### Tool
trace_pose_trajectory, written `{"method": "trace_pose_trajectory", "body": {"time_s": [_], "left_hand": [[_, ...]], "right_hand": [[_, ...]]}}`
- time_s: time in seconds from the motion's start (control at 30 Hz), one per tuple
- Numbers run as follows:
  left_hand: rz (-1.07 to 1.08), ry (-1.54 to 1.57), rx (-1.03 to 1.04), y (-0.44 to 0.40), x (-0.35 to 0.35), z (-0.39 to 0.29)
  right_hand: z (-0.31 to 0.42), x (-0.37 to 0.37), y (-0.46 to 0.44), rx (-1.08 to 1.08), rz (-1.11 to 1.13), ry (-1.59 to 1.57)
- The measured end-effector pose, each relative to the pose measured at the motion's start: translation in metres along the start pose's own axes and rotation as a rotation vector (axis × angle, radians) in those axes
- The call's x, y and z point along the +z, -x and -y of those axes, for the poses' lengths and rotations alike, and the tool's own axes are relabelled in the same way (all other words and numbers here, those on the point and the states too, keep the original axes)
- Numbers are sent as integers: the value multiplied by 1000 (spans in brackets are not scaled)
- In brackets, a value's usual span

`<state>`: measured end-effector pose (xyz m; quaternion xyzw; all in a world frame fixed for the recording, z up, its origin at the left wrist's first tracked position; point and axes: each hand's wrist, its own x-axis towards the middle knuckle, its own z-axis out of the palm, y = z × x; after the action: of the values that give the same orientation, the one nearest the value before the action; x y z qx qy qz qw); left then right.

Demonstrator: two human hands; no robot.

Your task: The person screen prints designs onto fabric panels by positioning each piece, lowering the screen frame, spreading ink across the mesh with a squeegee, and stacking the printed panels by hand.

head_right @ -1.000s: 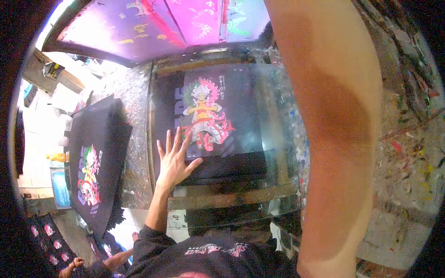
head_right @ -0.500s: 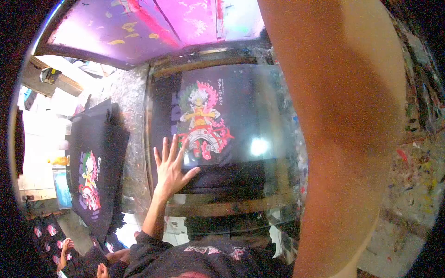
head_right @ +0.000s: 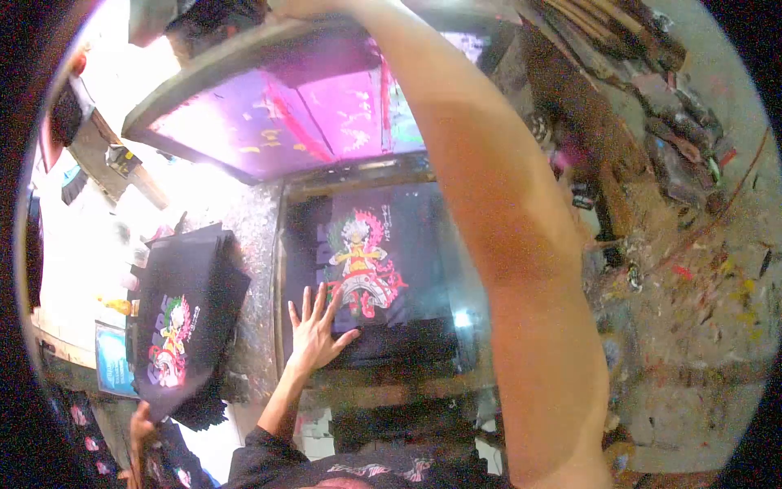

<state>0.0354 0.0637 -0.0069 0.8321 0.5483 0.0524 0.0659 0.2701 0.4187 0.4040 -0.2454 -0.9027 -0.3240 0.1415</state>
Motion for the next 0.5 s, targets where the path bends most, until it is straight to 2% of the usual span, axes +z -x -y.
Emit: {"method": "trace_pose_trajectory", "body": {"time_s": [0.07, 0.1, 0.17, 0.27, 0.4, 0.5], "left_hand": [[-56, 15, 2, 0, 4, 3], [-55, 18, 15, 0, 3, 3], [-49, 27, 34, 1, 3, 4], [-58, 21, 38, 2, 4, 4], [-56, -4, 29, 2, 4, 5], [-58, 12, 21, 5, -2, -2]], "right_hand": [[28, -18, 13, 454, -15, -363], [29, -19, 15, 440, -24, -360], [36, -20, 21, 630, 97, -381], [46, -23, 26, 725, -12, -426], [54, -40, 36, 730, 4, -464], [62, -59, 42, 407, 146, -622]]}}
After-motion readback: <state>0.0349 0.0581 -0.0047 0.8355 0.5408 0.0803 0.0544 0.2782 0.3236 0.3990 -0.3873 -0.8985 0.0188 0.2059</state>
